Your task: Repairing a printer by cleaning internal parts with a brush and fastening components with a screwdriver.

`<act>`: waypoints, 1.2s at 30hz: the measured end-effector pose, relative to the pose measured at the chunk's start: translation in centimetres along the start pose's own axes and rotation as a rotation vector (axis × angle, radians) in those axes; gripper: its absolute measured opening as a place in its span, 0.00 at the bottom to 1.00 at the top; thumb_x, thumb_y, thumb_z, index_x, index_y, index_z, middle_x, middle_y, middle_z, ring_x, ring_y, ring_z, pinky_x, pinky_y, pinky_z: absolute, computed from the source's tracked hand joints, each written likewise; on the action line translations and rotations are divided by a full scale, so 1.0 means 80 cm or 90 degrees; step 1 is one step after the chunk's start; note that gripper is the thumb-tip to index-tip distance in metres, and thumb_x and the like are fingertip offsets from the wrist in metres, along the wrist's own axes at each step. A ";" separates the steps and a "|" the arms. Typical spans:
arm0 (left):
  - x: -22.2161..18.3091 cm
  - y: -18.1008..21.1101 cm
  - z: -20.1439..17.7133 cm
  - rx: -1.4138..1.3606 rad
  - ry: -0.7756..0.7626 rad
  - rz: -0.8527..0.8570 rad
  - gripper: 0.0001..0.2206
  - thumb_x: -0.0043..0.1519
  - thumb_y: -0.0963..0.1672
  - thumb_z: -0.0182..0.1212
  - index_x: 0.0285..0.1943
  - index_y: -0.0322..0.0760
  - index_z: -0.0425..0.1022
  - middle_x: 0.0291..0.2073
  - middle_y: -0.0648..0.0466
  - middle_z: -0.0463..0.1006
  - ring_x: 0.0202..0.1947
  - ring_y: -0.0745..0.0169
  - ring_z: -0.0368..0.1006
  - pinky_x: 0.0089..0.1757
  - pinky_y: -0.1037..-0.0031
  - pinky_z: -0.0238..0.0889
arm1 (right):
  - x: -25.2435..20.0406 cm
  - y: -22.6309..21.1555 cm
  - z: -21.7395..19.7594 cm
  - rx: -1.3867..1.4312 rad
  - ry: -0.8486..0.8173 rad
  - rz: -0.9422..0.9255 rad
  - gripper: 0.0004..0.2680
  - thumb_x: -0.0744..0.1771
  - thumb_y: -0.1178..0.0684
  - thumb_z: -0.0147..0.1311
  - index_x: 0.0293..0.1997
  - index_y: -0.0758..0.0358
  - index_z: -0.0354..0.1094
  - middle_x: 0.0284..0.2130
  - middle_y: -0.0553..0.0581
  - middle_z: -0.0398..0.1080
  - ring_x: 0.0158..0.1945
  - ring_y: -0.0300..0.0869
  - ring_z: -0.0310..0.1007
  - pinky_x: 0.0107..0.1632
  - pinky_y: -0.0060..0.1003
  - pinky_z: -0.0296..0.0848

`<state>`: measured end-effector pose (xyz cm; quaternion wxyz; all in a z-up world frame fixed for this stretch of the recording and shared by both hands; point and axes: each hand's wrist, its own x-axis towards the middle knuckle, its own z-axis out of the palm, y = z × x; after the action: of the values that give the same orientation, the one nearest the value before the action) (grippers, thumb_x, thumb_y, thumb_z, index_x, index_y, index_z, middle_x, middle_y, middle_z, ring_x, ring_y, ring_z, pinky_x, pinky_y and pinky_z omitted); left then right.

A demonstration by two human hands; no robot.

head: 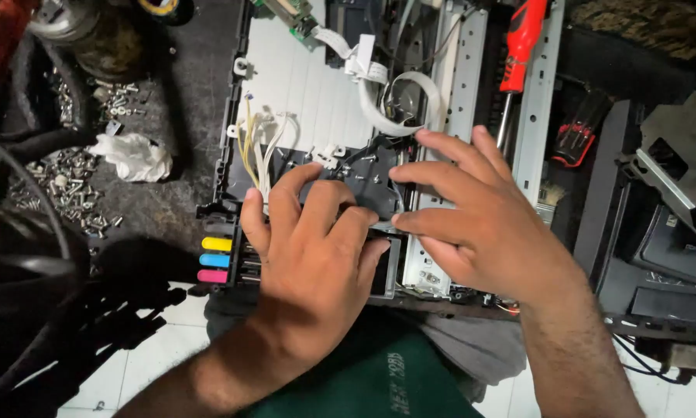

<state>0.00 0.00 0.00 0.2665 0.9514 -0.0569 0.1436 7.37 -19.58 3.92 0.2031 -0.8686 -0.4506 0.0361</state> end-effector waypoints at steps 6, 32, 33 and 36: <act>0.001 -0.002 -0.005 0.039 0.036 0.002 0.03 0.59 0.42 0.67 0.36 0.50 0.80 0.44 0.60 0.74 0.61 0.43 0.66 0.61 0.41 0.39 | -0.023 -0.002 -0.002 -0.069 -0.036 0.017 0.18 0.66 0.59 0.60 0.61 0.40 0.68 0.70 0.59 0.59 0.75 0.67 0.53 0.70 0.83 0.46; 0.011 -0.013 -0.023 -0.003 -0.057 0.013 0.04 0.59 0.42 0.57 0.36 0.46 0.76 0.42 0.57 0.70 0.60 0.43 0.62 0.60 0.31 0.39 | -0.001 -0.033 0.023 0.002 -0.016 0.118 0.06 0.65 0.61 0.53 0.44 0.56 0.69 0.65 0.59 0.62 0.76 0.62 0.49 0.69 0.79 0.37; 0.010 -0.014 -0.024 0.004 -0.057 0.017 0.04 0.57 0.43 0.59 0.39 0.47 0.77 0.44 0.57 0.71 0.61 0.42 0.61 0.59 0.31 0.39 | 0.000 -0.034 0.026 -0.019 -0.017 0.128 0.07 0.65 0.61 0.52 0.45 0.56 0.69 0.66 0.59 0.61 0.76 0.61 0.48 0.69 0.80 0.38; 0.007 -0.014 -0.029 0.034 -0.066 0.018 0.08 0.52 0.45 0.67 0.40 0.46 0.79 0.46 0.57 0.73 0.62 0.40 0.62 0.59 0.31 0.42 | 0.003 -0.036 0.029 0.006 0.001 0.160 0.05 0.65 0.59 0.53 0.43 0.56 0.70 0.65 0.58 0.63 0.76 0.62 0.49 0.68 0.81 0.35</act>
<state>0.17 2.15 1.47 0.2357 0.9634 -0.0803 0.0997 4.68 -17.19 2.97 0.2013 -0.9173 -0.3377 0.0629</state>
